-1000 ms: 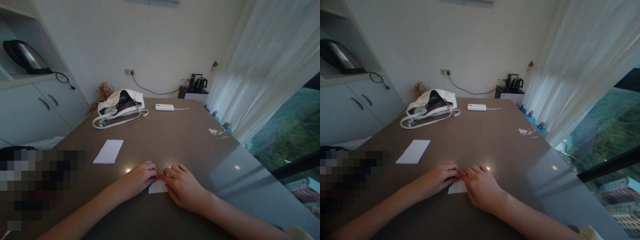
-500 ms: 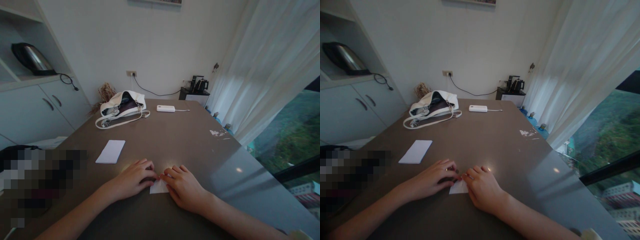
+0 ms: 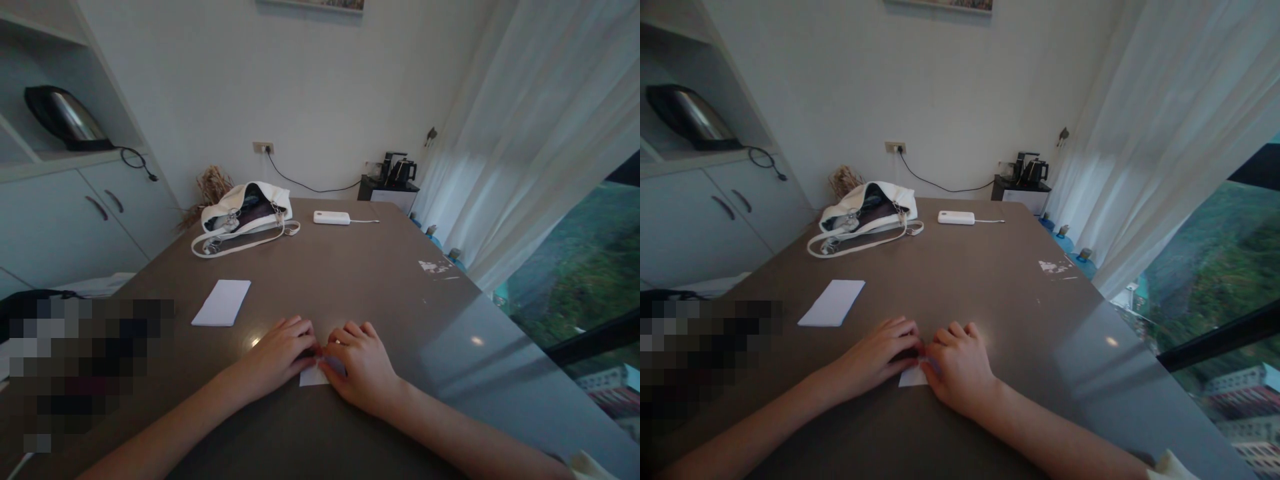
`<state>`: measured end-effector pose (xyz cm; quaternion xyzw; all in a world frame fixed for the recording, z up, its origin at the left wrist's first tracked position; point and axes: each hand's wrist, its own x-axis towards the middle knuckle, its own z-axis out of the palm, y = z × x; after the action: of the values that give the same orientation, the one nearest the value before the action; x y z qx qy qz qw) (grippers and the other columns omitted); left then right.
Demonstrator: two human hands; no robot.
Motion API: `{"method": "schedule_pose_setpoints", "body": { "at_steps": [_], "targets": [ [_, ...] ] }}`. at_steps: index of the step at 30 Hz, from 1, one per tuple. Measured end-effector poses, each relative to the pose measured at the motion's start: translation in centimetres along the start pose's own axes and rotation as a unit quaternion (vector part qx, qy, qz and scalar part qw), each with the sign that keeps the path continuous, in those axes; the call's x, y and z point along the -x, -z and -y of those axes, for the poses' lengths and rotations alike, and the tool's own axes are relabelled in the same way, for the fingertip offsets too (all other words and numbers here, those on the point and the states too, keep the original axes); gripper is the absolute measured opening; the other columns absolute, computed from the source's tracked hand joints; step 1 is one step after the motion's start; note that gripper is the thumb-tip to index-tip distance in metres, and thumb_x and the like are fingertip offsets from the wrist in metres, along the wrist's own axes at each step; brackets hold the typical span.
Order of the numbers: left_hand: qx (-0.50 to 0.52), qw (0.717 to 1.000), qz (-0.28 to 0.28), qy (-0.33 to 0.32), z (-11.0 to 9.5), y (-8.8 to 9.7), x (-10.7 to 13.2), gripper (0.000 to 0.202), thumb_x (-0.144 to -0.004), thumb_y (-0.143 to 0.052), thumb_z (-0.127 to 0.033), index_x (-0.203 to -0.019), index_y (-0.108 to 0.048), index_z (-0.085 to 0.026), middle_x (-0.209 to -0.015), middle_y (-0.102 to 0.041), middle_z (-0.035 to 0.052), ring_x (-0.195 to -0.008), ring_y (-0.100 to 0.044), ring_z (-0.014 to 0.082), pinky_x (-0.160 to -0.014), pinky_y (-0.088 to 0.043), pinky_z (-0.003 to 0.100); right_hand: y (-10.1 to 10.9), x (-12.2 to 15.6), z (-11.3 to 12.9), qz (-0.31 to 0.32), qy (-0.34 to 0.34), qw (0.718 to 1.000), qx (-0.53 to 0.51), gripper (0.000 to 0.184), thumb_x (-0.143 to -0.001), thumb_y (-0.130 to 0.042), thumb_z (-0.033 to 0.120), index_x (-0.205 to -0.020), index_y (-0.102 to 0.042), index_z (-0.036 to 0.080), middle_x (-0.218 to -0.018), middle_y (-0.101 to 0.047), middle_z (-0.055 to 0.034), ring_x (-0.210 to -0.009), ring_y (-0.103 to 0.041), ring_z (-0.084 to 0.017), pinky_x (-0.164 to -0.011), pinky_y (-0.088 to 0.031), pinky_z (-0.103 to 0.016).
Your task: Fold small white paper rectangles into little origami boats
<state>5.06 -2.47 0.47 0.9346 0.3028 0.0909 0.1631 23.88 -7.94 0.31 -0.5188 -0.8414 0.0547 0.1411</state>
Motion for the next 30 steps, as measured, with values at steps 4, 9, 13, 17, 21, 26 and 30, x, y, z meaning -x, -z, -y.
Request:
{"method": "schedule_pose_setpoints", "body": {
  "at_steps": [4,9,13,17,21,26,30],
  "targets": [
    [-0.028,1.0,0.001,-0.001,-0.3,0.3,-0.1,0.009,-0.085,-0.062,-0.025,-0.093,-0.064,-0.022,-0.094,-0.057,0.0012,-0.091,-0.05,0.0197,-0.075,-0.031,0.03,-0.1,-0.1,-0.1,-0.004,-0.01,1.0,-0.006,0.015,-0.085,-0.057,0.035,-0.088,-0.065,0.023,-0.088,-0.065,-0.0004,-0.088,-0.05,-0.019,-0.073,-0.023,-0.034],
    [-0.078,0.997,-0.006,0.001,-0.8,0.7,0.0,0.009,-0.085,-0.061,-0.028,-0.092,-0.066,-0.025,-0.093,-0.058,0.0011,-0.088,-0.049,0.0191,-0.072,-0.029,0.03,-0.3,-0.1,-0.2,-0.006,-0.028,1.0,-0.002,0.017,-0.082,-0.059,0.035,-0.091,-0.062,0.02,-0.091,-0.065,-0.0023,-0.089,-0.051,-0.02,-0.075,-0.024,-0.034],
    [-0.115,0.993,-0.007,-0.014,-1.0,0.8,0.3,0.008,-0.085,-0.062,-0.029,-0.084,-0.07,-0.027,-0.086,-0.06,0.0012,-0.085,-0.049,0.0193,-0.068,-0.026,0.031,-0.3,0.1,-0.1,-0.005,-0.027,1.0,-0.002,0.016,-0.082,-0.059,0.033,-0.091,-0.061,0.02,-0.091,-0.065,-0.0021,-0.089,-0.051,-0.02,-0.074,-0.024,-0.033],
    [-0.124,0.991,-0.018,-0.037,-0.8,0.7,0.6,0.012,-0.086,-0.06,-0.029,-0.08,-0.07,-0.028,-0.08,-0.058,0.0013,-0.082,-0.047,0.0193,-0.067,-0.024,0.032,-0.1,0.1,0.0,-0.003,-0.024,1.0,0.009,0.014,-0.084,-0.056,0.032,-0.087,-0.061,0.02,-0.09,-0.064,-0.0023,-0.087,-0.05,-0.019,-0.072,-0.023,-0.033],
    [-0.095,0.994,0.006,-0.046,-0.7,1.1,1.2,0.01,-0.083,-0.064,-0.025,-0.077,-0.07,-0.028,-0.079,-0.06,0.0001,-0.082,-0.048,0.0188,-0.069,-0.025,0.031,-0.1,0.0,0.0,-0.003,-0.021,1.0,0.012,0.015,-0.083,-0.058,0.034,-0.089,-0.062,0.02,-0.09,-0.064,-0.0022,-0.088,-0.05,-0.02,-0.071,-0.023,-0.033],
    [-0.024,0.998,0.057,-0.009,-0.7,2.3,2.1,0.007,-0.078,-0.069,-0.023,-0.075,-0.071,-0.029,-0.078,-0.061,-0.0013,-0.084,-0.052,0.0188,-0.074,-0.03,0.031,-0.2,0.1,-0.1,-0.005,-0.018,1.0,0.001,0.017,-0.083,-0.059,0.035,-0.092,-0.062,0.021,-0.092,-0.064,-0.0023,-0.088,-0.049,-0.02,-0.072,-0.023,-0.033],
    [0.039,0.998,0.044,0.017,-0.5,1.9,2.1,0.01,-0.082,-0.065,-0.028,-0.076,-0.069,-0.022,-0.081,-0.061,0.0004,-0.082,-0.055,0.0173,-0.074,-0.037,0.029,-0.4,0.1,-0.1,-0.012,-0.019,1.0,-0.01,0.016,-0.082,-0.06,0.033,-0.091,-0.062,0.021,-0.093,-0.064,-0.0027,-0.089,-0.05,-0.02,-0.073,-0.024,-0.033]
  ]
}}
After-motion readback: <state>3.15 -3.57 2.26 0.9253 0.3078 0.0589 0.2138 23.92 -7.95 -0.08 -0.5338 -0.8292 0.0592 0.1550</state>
